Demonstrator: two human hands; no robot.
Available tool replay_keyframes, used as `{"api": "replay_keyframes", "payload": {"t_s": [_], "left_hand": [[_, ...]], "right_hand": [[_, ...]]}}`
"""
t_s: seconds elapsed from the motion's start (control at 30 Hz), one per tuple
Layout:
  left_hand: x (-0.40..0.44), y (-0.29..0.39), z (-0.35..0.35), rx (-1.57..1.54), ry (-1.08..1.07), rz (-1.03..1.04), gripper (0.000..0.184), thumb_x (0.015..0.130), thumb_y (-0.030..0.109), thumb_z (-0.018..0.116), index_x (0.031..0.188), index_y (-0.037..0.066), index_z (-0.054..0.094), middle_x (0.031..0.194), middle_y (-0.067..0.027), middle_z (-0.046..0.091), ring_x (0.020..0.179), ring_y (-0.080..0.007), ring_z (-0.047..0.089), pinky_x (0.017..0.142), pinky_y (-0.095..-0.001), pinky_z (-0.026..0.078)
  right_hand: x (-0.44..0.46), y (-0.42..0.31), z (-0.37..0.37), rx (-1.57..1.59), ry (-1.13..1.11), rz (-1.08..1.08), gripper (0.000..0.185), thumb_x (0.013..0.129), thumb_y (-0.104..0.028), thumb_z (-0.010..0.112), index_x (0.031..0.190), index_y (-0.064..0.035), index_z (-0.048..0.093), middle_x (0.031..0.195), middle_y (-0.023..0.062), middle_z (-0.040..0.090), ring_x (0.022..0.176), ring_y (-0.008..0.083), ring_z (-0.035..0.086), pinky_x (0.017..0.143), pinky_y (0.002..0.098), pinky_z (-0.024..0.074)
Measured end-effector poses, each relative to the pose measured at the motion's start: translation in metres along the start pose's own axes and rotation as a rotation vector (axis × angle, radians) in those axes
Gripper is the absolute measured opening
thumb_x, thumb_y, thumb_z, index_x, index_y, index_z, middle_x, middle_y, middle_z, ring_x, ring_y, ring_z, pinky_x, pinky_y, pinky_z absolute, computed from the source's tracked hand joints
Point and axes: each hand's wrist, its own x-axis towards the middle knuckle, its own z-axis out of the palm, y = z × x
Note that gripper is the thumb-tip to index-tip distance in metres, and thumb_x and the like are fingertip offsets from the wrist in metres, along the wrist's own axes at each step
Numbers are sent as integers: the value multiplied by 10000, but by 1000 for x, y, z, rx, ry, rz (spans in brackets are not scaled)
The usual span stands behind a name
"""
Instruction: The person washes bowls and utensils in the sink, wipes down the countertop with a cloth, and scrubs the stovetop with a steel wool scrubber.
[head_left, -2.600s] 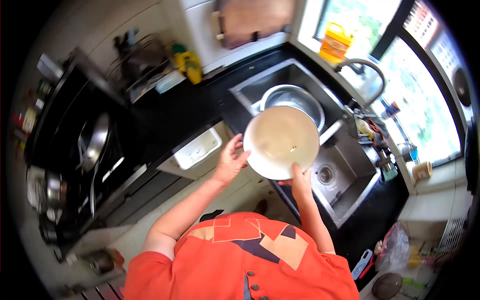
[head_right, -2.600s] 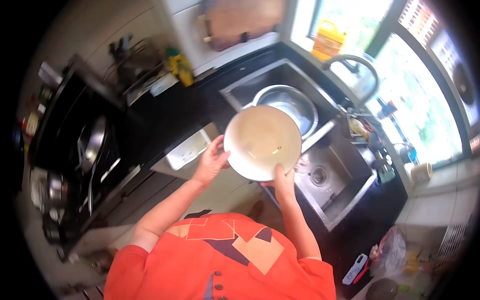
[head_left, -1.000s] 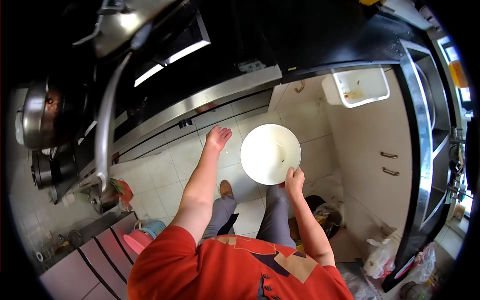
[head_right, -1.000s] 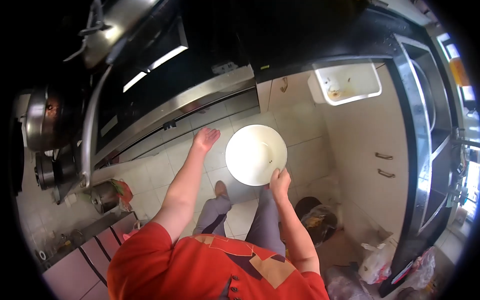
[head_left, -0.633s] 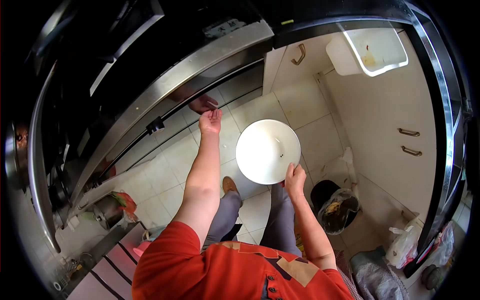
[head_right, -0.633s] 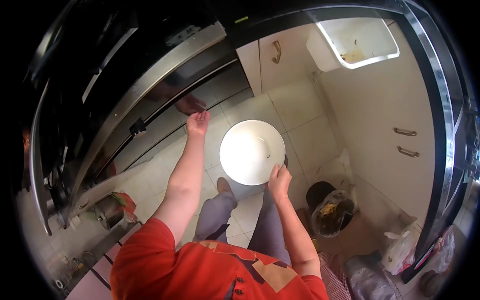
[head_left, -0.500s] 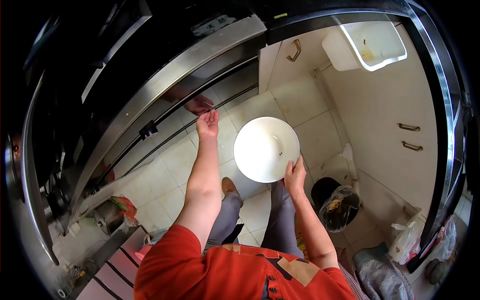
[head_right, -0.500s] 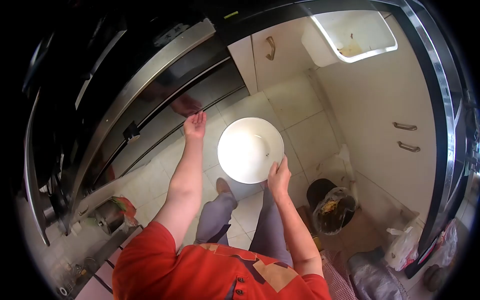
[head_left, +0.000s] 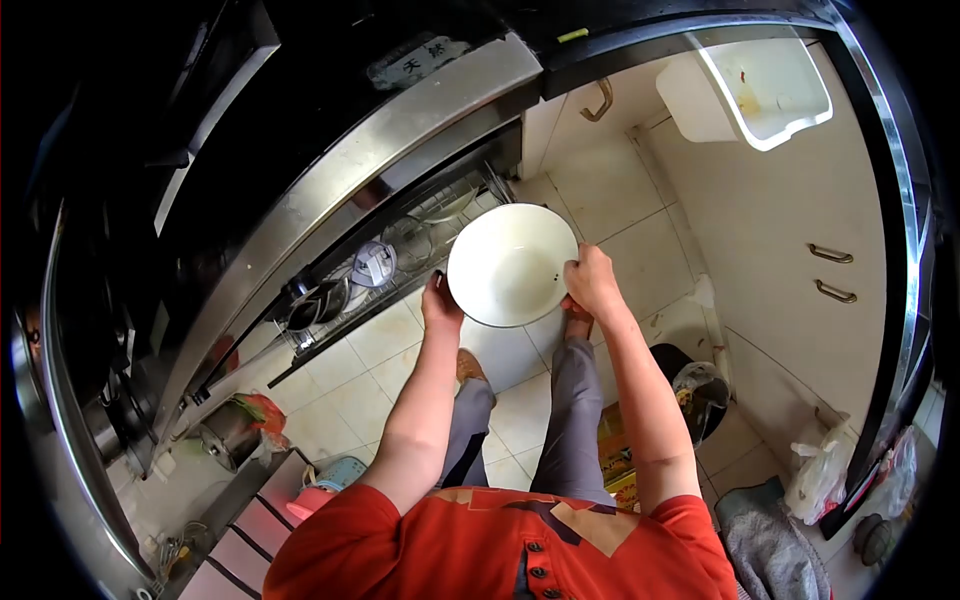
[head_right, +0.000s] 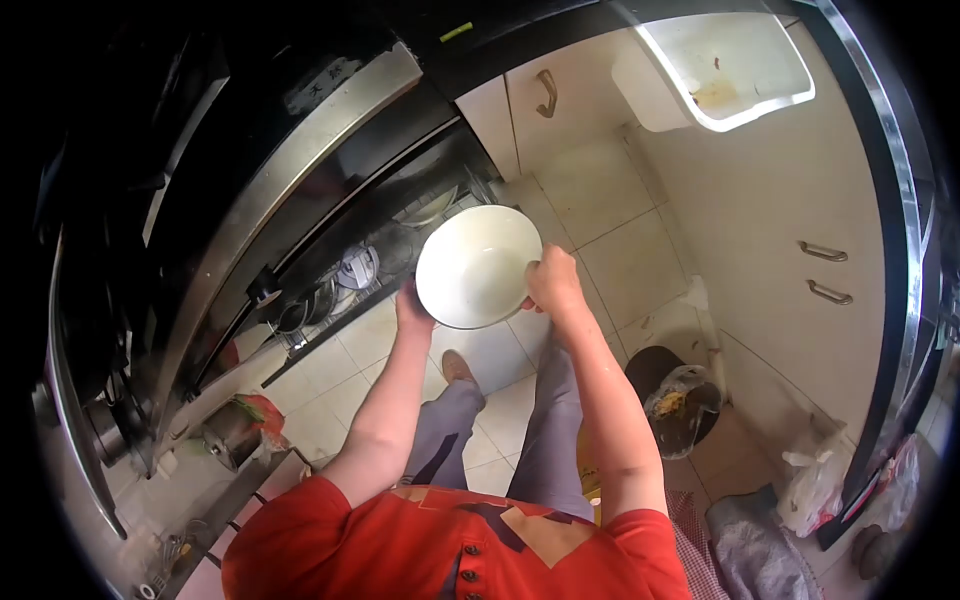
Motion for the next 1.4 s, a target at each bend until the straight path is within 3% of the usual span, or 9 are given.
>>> {"api": "replay_keyframes", "payload": {"t_s": [0.5, 0.7, 0.73, 0.83, 0.9, 1.0, 1.07, 1.33, 1.4], "left_hand": [[-66, -21, -8, -115, 304, -66, 293, 978, 179, 454, 1161, -49, 458, 1174, -153, 542, 1131, -295, 561, 982, -467, 467], [-55, 5, -3, -174, 206, -96, 409, 953, 157, 426, 1269, -97, 381, 1300, -269, 446, 1207, -391, 461, 1083, -529, 345], [-56, 10, -1, -204, 192, -120, 453, 944, 147, 442, 1306, -108, 351, 1355, -282, 401, 1267, -394, 405, 1123, -527, 286], [-47, 21, -16, -237, 58, -205, 398, 931, 126, 504, 1252, -75, 382, 1339, -220, 394, 1243, -357, 415, 1101, -511, 329], [-46, 25, -8, -250, 70, -187, 439, 923, 112, 508, 1284, -81, 349, 1373, -218, 363, 1279, -358, 384, 1110, -510, 321], [-35, 37, -5, -239, 40, -177, 444, 931, 130, 478, 1297, -90, 355, 1341, -252, 398, 1249, -375, 420, 1104, -512, 329], [-22, 49, -8, -205, -73, -156, 443, 947, 151, 460, 1292, -106, 357, 1339, -274, 402, 1234, -392, 433, 1096, -515, 336], [7, 97, 38, -202, 2, -12, 452, 951, 156, 456, 1288, -139, 396, 1351, -280, 422, 1264, -384, 411, 1102, -527, 321], [14, 112, 46, -240, 32, -29, 472, 956, 160, 445, 1335, -103, 345, 1426, -235, 349, 1330, -351, 341, 1125, -521, 279]], "right_hand": [[118, -11, 121, 174, -131, 136, 163, 811, 52, 507, 718, 105, 629, 618, 214, 653, 502, 282, 670, 422, 358, 545], [144, 12, 193, 261, -51, 195, 433, 793, -50, 630, 1166, 44, 433, 859, 253, 669, 833, 383, 679, 727, 399, 568], [168, 41, 231, 299, 55, 85, 416, 874, 15, 466, 1281, 1, 379, 858, 252, 659, 584, 327, 685, 449, 405, 577], [153, 40, 217, 119, 29, 14, 543, 860, 20, 493, 1371, -23, 318, 870, 227, 669, 601, 307, 690, 510, 390, 575], [131, 28, 196, -64, 46, -159, 536, 782, 3, 558, 1298, 22, 413, 952, 280, 647, 910, 423, 642, 809, 455, 522], [100, 17, 183, 208, 151, -245, 448, 779, -1, 547, 1225, 14, 507, 930, 278, 646, 878, 433, 639, 783, 459, 521], [67, 18, 171, 308, 128, -369, 402, 876, -10, 523, 1275, 3, 481, 834, 187, 662, 608, 245, 684, 559, 376, 549], [-36, 59, 140, 161, -64, -229, 377, 890, -62, 463, 1260, 4, 498, 768, 155, 664, 591, 223, 676, 630, 349, 553], [-58, 54, 127, 199, -202, -124, 369, 867, -86, 478, 1218, 8, 539, 1003, 267, 650, 1011, 400, 615, 902, 444, 488]]}}
